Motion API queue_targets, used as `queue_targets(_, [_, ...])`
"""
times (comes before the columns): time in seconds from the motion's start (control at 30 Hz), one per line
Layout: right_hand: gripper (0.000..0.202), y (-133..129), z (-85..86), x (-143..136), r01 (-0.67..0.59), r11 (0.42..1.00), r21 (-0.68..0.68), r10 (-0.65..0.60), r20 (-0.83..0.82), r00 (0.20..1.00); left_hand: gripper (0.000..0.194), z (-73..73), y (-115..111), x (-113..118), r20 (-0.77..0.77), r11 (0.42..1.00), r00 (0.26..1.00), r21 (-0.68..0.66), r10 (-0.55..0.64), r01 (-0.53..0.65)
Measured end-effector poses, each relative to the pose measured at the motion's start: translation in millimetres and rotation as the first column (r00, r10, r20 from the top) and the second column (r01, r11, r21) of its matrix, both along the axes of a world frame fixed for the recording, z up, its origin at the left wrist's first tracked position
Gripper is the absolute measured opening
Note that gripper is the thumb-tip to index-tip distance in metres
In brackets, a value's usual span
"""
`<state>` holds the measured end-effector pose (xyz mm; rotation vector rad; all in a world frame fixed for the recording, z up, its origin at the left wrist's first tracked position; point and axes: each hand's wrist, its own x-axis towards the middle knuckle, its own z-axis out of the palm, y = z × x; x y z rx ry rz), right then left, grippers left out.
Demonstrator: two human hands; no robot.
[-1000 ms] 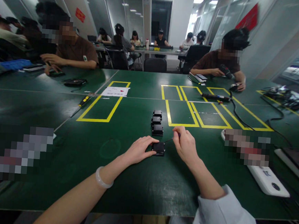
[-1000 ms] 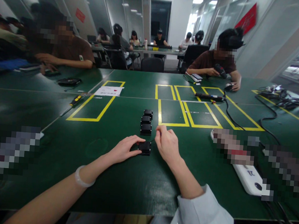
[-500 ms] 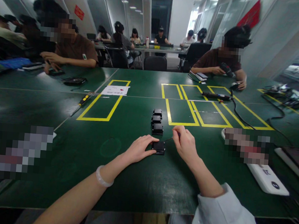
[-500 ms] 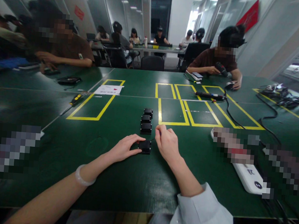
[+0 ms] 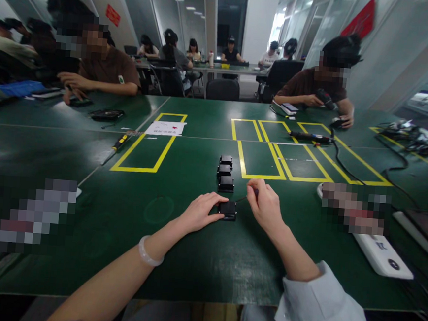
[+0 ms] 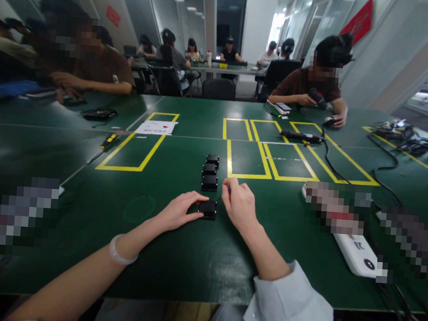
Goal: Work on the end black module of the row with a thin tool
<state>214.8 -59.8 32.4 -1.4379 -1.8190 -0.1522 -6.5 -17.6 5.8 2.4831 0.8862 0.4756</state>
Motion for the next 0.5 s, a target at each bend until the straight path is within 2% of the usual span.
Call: queue_targets(0.5, [0.014, 0.1, 4.1, -1.9, 0.025, 1.0, 0.0, -0.025, 0.042, 0.999, 0.039, -2.2, 1.0, 0.0, -0.002, 1.0, 1.0, 0.027, -0.008, 0.008])
